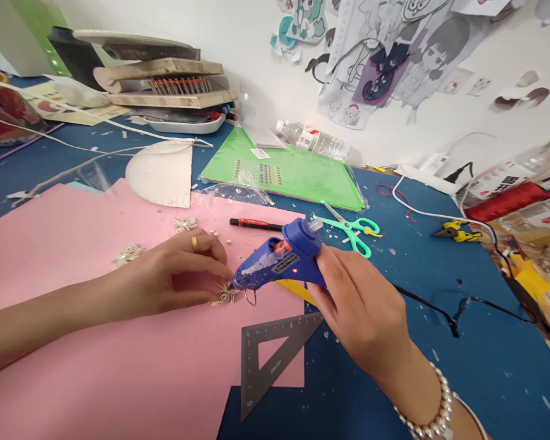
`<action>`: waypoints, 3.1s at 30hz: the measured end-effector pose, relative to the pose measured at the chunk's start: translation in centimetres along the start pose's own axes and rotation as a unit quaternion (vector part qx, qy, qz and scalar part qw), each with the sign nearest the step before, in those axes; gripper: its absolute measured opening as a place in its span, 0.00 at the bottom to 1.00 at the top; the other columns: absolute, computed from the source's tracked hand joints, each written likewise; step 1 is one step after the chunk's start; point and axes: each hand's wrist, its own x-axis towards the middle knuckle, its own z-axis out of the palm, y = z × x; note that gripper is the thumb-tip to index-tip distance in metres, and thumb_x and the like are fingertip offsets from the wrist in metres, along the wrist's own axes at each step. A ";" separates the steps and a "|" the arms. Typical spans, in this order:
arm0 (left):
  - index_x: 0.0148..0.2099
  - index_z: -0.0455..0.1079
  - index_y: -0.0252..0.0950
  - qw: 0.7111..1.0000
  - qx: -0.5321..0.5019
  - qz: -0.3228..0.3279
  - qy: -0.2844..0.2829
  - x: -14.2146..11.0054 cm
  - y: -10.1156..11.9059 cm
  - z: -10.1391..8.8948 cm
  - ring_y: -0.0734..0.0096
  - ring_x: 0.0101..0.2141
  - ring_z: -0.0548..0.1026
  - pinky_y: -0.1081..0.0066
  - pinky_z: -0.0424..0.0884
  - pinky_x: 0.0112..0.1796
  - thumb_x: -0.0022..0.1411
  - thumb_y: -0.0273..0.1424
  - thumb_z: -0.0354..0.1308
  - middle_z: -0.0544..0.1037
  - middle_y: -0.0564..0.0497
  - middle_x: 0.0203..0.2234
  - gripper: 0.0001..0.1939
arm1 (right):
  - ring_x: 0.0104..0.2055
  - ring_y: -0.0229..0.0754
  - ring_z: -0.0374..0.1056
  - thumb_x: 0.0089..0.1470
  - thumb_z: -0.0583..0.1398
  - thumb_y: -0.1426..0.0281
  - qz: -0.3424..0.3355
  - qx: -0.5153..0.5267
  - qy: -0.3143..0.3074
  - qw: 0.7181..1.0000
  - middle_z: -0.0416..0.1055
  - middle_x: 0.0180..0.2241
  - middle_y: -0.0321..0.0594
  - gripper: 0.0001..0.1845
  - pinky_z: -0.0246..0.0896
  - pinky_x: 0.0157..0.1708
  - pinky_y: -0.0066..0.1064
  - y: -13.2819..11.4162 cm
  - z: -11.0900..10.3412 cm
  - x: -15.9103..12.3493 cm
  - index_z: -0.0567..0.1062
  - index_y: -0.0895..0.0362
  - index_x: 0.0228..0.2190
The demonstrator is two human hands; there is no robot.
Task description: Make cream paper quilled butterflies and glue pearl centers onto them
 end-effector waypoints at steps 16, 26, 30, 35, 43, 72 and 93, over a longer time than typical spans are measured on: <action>0.37 0.75 0.40 1.000 0.002 -0.002 -0.005 0.0 0.0 0.0 0.67 0.34 0.69 0.67 0.62 0.38 0.55 0.28 0.58 0.73 0.52 0.32 0.07 | 0.34 0.44 0.71 0.53 0.57 0.77 -0.010 -0.013 0.007 1.000 0.74 0.32 0.46 0.11 0.63 0.31 0.32 0.0 0.0 0.3 0.66 0.59 0.41; 0.36 0.75 0.39 1.000 -0.007 0.002 0.003 0.0 0.0 0.0 0.67 0.34 0.69 0.67 0.62 0.38 0.54 0.27 0.58 0.72 0.52 0.31 0.07 | 0.32 0.43 0.70 0.51 0.59 0.78 -0.025 -0.018 0.028 0.999 0.72 0.27 0.48 0.06 0.63 0.33 0.30 -0.1 0.2 0.5 0.70 0.67 0.34; 0.37 0.75 0.40 1.000 -0.006 -0.007 0.000 0.0 0.0 0.0 0.67 0.35 0.69 0.68 0.62 0.39 0.54 0.27 0.59 0.73 0.52 0.32 0.08 | 0.32 0.42 0.69 0.51 0.60 0.78 -0.025 -0.017 0.029 0.999 0.72 0.27 0.47 0.06 0.62 0.35 0.30 -0.1 0.2 0.5 0.70 0.66 0.34; 0.38 0.75 0.40 1.000 -0.007 -0.003 -0.002 0.0 0.0 0.0 0.67 0.35 0.69 0.68 0.62 0.39 0.54 0.27 0.59 0.73 0.52 0.32 0.08 | 0.32 0.42 0.69 0.51 0.60 0.77 -0.023 -0.020 0.031 0.999 0.71 0.27 0.47 0.08 0.61 0.33 0.30 0.0 0.1 0.4 0.69 0.66 0.35; 0.39 0.75 0.41 1.000 0.005 0.005 -0.017 0.0 -0.1 -0.1 0.66 0.36 0.69 0.68 0.62 0.38 0.55 0.29 0.60 0.73 0.52 0.33 0.08 | 0.31 0.41 0.68 0.49 0.61 0.75 -0.007 -0.017 0.018 1.000 0.70 0.27 0.45 0.11 0.60 0.30 0.29 0.2 0.4 0.2 0.68 0.66 0.37; 0.40 0.74 0.44 1.000 -0.007 -0.022 -0.004 -0.5 -0.2 -0.1 0.66 0.36 0.69 0.67 0.66 0.39 0.55 0.27 0.57 0.72 0.52 0.33 0.10 | 0.18 0.36 0.60 0.51 0.58 0.65 0.157 -0.024 0.061 0.985 0.66 0.19 0.37 0.11 0.51 0.16 0.29 2.6 0.3 0.1 0.70 0.60 0.34; 0.39 0.74 0.47 0.996 0.088 -0.010 0.034 -1.0 0.3 -0.3 0.62 0.37 0.71 0.70 0.68 0.37 0.56 0.33 0.58 0.74 0.53 0.33 0.07 | 0.25 0.41 0.62 0.49 0.58 0.59 0.512 -0.030 -0.060 0.856 0.69 0.24 0.40 0.15 0.55 0.27 0.31 11.8 2.6 -2.1 0.71 0.59 0.29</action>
